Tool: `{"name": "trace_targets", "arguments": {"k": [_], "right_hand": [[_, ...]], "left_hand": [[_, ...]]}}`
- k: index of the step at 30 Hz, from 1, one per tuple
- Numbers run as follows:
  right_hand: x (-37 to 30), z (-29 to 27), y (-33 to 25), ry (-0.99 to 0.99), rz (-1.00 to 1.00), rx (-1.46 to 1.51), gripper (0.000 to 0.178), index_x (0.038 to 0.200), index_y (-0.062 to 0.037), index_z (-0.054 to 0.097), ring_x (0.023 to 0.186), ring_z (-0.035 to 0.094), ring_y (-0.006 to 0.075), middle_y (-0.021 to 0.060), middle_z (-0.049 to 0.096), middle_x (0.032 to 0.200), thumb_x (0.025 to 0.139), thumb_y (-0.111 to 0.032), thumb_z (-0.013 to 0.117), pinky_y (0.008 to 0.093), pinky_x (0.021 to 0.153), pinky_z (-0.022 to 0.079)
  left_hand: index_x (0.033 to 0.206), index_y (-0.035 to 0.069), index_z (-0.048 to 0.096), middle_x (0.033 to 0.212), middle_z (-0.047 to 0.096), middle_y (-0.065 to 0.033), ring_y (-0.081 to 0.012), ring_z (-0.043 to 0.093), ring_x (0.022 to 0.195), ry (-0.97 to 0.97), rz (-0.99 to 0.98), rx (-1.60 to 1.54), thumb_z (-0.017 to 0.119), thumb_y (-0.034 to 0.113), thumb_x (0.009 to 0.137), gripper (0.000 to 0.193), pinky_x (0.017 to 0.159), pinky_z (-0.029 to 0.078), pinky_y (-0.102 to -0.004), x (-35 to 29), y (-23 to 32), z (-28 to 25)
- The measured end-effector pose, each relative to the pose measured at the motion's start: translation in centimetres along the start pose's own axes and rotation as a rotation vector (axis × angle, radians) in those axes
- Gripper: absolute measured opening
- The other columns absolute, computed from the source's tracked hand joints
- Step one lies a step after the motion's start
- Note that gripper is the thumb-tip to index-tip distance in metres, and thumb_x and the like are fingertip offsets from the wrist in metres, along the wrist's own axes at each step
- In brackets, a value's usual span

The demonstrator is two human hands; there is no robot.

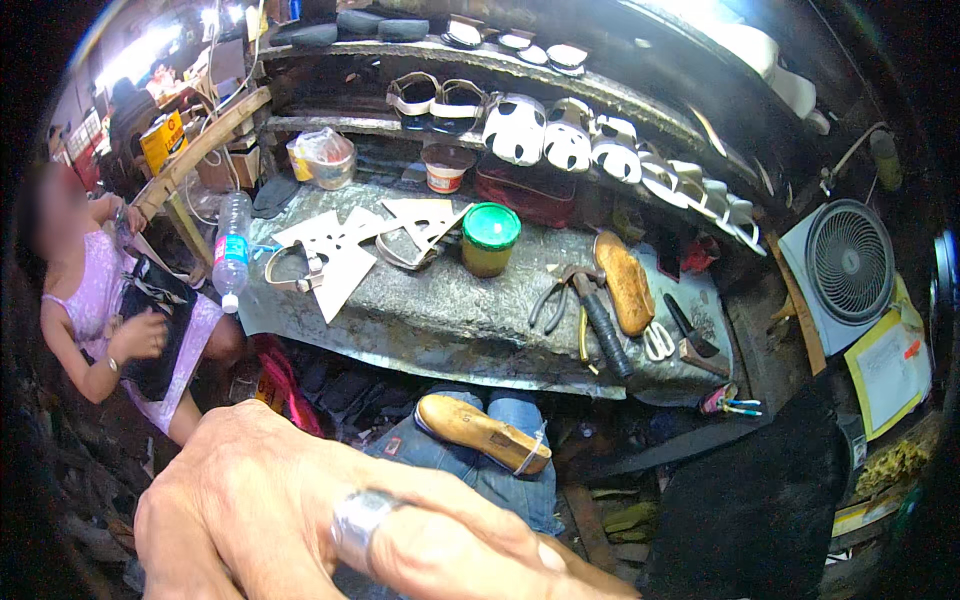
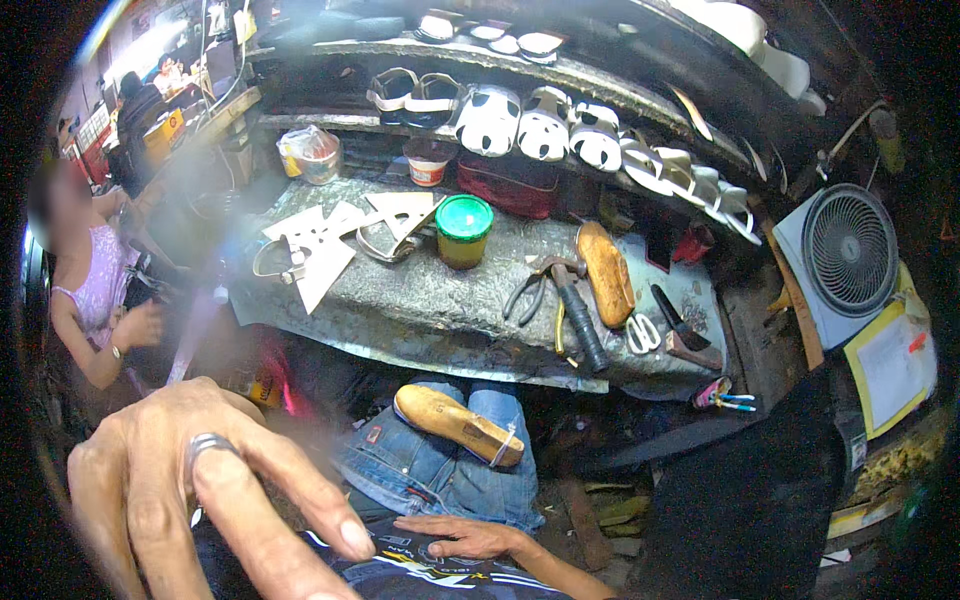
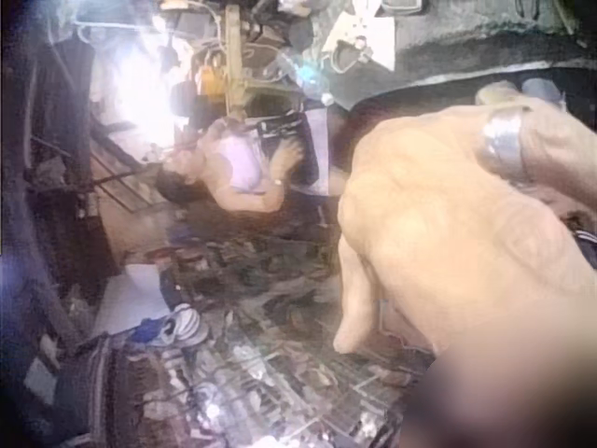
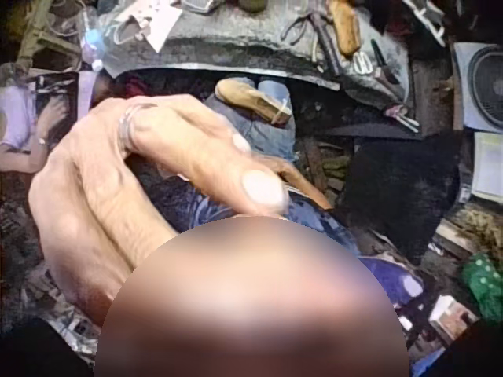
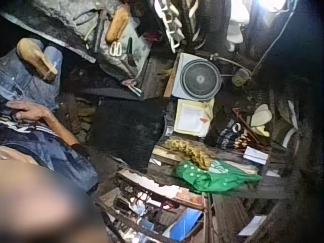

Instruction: The person assembles a pair of sandals by attaching white straps to a wooden sole using a knife-like tool. They repeatedly position the straps, press them onto the sole, and use the tool to secure them in place.

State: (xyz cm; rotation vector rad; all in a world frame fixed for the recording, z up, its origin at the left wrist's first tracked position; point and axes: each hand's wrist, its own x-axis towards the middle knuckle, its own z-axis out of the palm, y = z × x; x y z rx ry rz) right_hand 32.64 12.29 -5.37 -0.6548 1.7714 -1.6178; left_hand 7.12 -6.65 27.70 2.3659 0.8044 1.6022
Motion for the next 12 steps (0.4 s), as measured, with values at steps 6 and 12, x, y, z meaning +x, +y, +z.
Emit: {"name": "trace_targets", "arguments": {"k": [6, 12], "right_hand": [[-0.4, 0.5, -0.4, -0.021, 0.044, 0.104, 0.083, 0.171, -0.0080, 0.032, 0.164, 0.026, 0.0339, 0.0159, 0.031, 0.177, 0.109, -0.060, 0.052, 0.0481, 0.134, 0.017], [-0.3, -3.4, -5.0, 0.230, 0.160, -0.040, 0.074, 0.165, -0.0105, 0.046, 0.145, 0.056, 0.0291, 0.0161, 0.056, 0.161, 0.104, -0.045, 0.072, 0.0419, 0.126, 0.039]], "left_hand": [[0.146, -0.005, 0.055, 0.138, 0.066, -0.0297, -0.0418, 0.064, 0.133, 0.050, 0.031, 0.023, 0.084, 0.059, 0.088, 0.091, 0.112, 0.050, -0.0549, -0.9, 0.6, 0.7], [0.150, -0.007, 0.052, 0.144, 0.062, -0.0314, -0.0407, 0.062, 0.137, 0.367, -0.168, -0.028, 0.086, 0.063, 0.084, 0.102, 0.115, 0.048, -0.0540, -2.9, -2.1, -1.8]]}}
